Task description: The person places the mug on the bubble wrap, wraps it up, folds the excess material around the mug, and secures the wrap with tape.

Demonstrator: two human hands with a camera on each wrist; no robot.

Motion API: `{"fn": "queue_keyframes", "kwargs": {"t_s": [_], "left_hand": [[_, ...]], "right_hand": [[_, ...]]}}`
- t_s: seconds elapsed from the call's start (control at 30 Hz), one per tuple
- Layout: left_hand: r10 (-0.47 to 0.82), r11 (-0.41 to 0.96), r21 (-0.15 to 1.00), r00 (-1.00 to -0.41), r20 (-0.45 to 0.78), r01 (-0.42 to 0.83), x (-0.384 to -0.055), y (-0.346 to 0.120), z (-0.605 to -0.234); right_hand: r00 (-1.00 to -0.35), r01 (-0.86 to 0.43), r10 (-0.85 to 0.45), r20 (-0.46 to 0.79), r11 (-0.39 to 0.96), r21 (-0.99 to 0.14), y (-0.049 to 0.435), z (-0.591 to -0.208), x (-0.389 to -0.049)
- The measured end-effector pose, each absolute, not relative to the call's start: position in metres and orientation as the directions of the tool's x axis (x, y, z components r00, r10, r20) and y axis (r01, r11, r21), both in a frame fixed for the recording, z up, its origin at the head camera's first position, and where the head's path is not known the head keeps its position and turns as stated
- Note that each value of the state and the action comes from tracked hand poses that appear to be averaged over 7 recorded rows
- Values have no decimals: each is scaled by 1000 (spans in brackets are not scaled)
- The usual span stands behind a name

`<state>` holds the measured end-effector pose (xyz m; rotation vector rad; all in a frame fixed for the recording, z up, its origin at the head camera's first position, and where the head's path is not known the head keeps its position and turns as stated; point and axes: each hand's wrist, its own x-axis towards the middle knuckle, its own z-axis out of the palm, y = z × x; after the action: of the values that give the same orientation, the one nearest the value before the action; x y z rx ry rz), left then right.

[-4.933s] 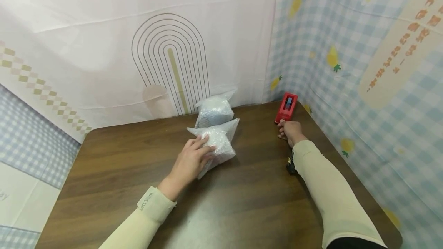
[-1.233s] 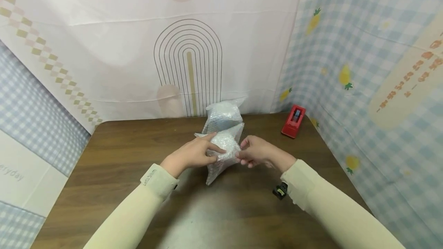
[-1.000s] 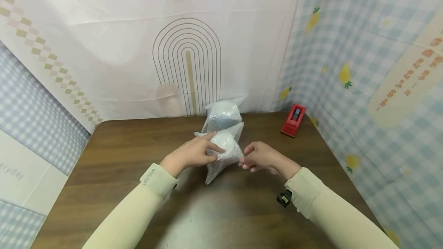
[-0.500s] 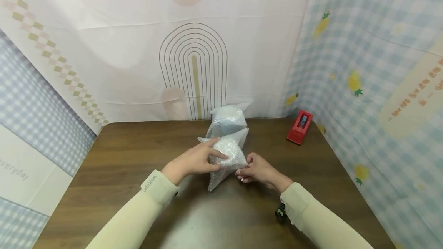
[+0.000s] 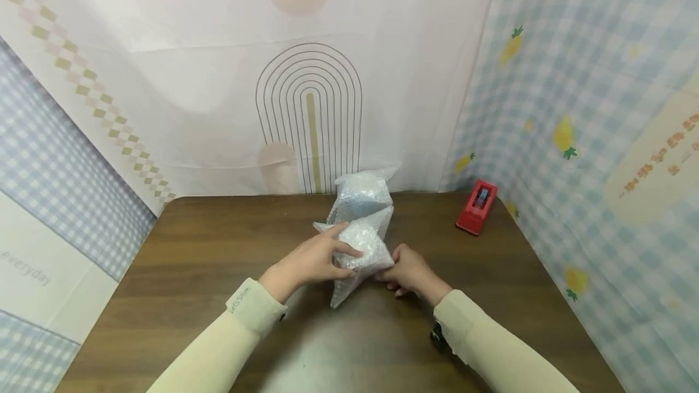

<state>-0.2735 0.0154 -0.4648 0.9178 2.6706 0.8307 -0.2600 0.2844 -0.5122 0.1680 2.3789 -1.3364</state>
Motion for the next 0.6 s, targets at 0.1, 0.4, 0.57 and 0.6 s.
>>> {"fn": "queue_keyframes", "kwargs": {"t_s": [0.1, 0.4, 0.57, 0.6], "left_hand": [[615, 646, 566, -788, 13, 513, -271, 16, -468], [640, 597, 565, -763, 92, 569, -273, 13, -478], [621, 601, 555, -773, 127, 575, -265, 7, -481], [606, 618, 547, -785, 125, 565, -262, 5, -480]], "right_hand": [[-907, 231, -172, -385, 560, -796, 294, -509, -259], [-880, 65, -392, -269, 461, -885, 302, -495, -257], [-906, 81, -369, -210, 334, -939, 286, -506, -259], [-907, 100, -363, -212, 304, -947, 282, -509, -260]]}}
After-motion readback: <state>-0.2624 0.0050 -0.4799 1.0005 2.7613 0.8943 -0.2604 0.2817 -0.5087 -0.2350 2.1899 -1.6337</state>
